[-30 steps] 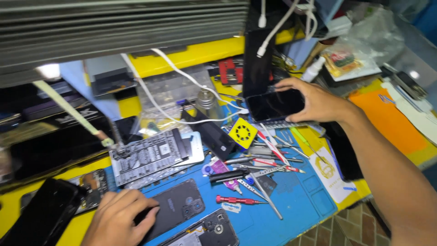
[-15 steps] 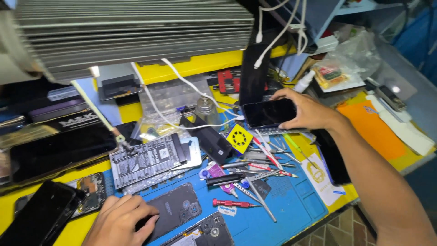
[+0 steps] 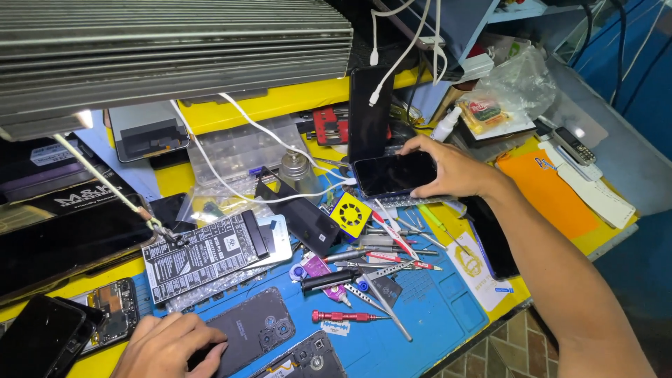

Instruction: The person is disassembling a smartphone by removing several small screws from its internal frame using a precision screwdriver.

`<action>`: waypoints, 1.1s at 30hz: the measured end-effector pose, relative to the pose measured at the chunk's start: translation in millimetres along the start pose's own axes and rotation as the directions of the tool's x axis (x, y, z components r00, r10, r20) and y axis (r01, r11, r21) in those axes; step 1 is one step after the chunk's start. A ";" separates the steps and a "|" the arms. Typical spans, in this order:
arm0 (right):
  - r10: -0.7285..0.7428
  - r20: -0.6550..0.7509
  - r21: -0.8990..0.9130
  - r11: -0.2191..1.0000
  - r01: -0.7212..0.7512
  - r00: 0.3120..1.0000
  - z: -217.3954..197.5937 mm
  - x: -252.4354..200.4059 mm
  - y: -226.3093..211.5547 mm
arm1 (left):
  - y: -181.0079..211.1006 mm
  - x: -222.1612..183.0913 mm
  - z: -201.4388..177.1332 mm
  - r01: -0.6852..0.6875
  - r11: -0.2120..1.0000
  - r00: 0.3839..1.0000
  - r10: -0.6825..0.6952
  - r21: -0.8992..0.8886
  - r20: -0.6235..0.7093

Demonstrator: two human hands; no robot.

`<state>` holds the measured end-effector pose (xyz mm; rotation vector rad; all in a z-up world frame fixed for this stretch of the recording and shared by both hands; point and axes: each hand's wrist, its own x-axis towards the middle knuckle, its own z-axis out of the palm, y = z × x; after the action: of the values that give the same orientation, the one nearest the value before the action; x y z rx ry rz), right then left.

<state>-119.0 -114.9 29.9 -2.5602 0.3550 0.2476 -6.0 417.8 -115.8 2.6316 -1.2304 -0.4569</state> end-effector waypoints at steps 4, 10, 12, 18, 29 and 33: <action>0.051 0.014 -0.005 0.999 -0.051 0.999 -2.1 -1.6 -8.2 | -1.4 0.4 -0.7 -0.044 0.999 0.999 0.044 -0.011 -0.004; 0.000 0.041 0.019 1.000 0.000 0.999 -3.8 1.9 -12.1 | 5.4 -0.8 -11.1 -0.048 0.999 0.999 0.048 -0.004 0.011; 0.032 0.055 0.018 0.999 -0.033 0.998 -4.3 1.5 -13.6 | 9.5 -2.1 -16.9 -0.074 0.996 0.997 0.074 -0.043 -0.002; -0.025 0.038 0.036 0.999 0.024 0.999 -2.9 4.5 -8.1 | 11.6 -2.9 -21.3 -0.100 0.992 0.995 0.099 -0.083 -0.014; -0.150 0.006 0.096 0.984 0.149 0.989 5.0 13.2 17.8 | 26.5 -6.1 -36.5 -0.172 0.980 0.981 0.161 -0.097 -0.112; -0.174 -0.033 0.107 0.979 0.177 0.984 11.1 22.0 33.4 | 41.3 -15.2 -55.9 -0.305 0.946 0.921 0.263 -0.114 -0.286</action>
<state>-109.3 -140.8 -1.0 -2.4696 0.1454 0.1290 -24.5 406.1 -48.1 2.2437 -1.3924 -0.1332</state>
